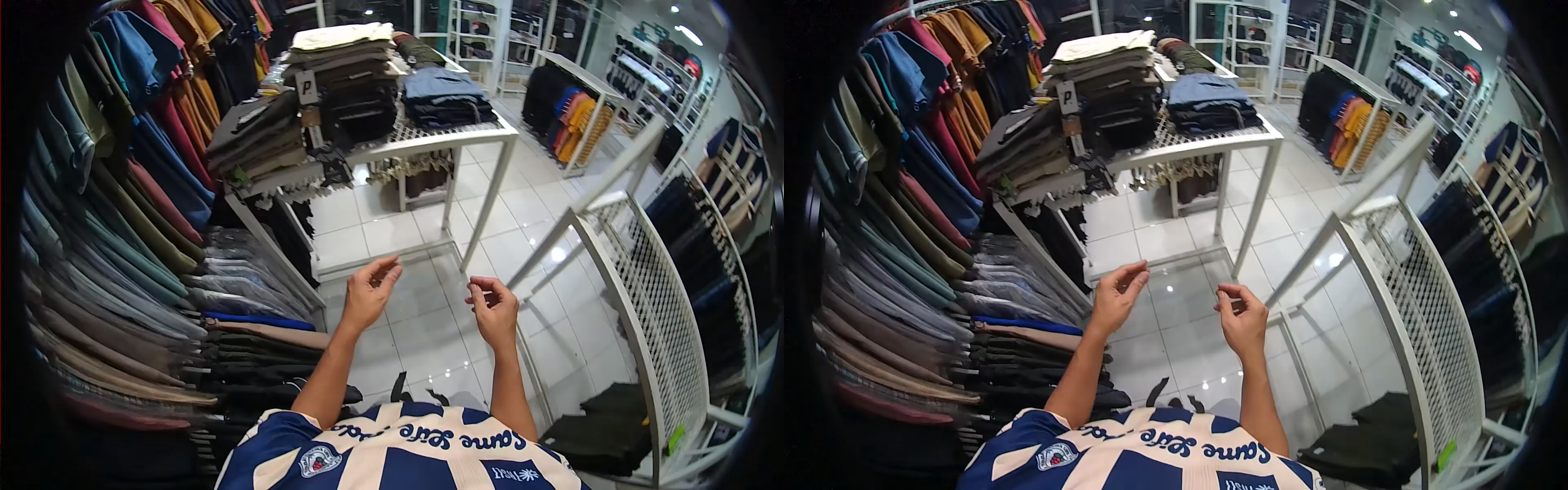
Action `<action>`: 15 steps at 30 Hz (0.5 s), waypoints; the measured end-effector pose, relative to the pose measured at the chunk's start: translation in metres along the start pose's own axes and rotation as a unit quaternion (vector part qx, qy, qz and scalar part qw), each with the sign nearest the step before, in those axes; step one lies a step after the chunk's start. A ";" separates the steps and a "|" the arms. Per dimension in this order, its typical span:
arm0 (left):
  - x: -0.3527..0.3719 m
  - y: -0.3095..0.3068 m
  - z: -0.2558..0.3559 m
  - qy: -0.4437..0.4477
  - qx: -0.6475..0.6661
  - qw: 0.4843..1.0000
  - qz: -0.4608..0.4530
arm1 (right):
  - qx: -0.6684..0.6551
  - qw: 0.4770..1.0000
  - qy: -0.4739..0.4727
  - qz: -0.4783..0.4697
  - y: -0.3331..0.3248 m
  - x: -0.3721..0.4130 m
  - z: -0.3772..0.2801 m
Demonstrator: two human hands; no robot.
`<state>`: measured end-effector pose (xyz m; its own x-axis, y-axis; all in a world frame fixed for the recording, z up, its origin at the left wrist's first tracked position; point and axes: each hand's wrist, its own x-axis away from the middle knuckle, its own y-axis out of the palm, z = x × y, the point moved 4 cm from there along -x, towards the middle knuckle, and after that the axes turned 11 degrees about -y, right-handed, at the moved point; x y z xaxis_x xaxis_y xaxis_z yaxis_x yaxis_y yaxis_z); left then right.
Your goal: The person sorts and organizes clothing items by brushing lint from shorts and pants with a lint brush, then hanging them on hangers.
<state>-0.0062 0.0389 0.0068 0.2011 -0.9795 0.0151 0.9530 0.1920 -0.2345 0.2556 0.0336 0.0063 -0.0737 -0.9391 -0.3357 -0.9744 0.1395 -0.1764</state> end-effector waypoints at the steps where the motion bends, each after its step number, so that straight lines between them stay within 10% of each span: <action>1: 0.004 0.002 0.002 0.004 0.001 1.000 0.002 | -0.008 1.000 -0.012 -0.009 0.003 -0.002 0.000; 15: -0.087 -0.058 0.016 -0.018 -0.019 0.977 0.212 | -0.139 0.961 -0.040 -0.238 0.159 -0.186 0.022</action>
<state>-0.0751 0.1139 0.0351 0.5838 -0.8099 -0.0568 0.7739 0.5762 -0.2627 0.1188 0.2377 0.0204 0.3997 -0.8474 -0.3495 -0.9137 -0.3990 -0.0776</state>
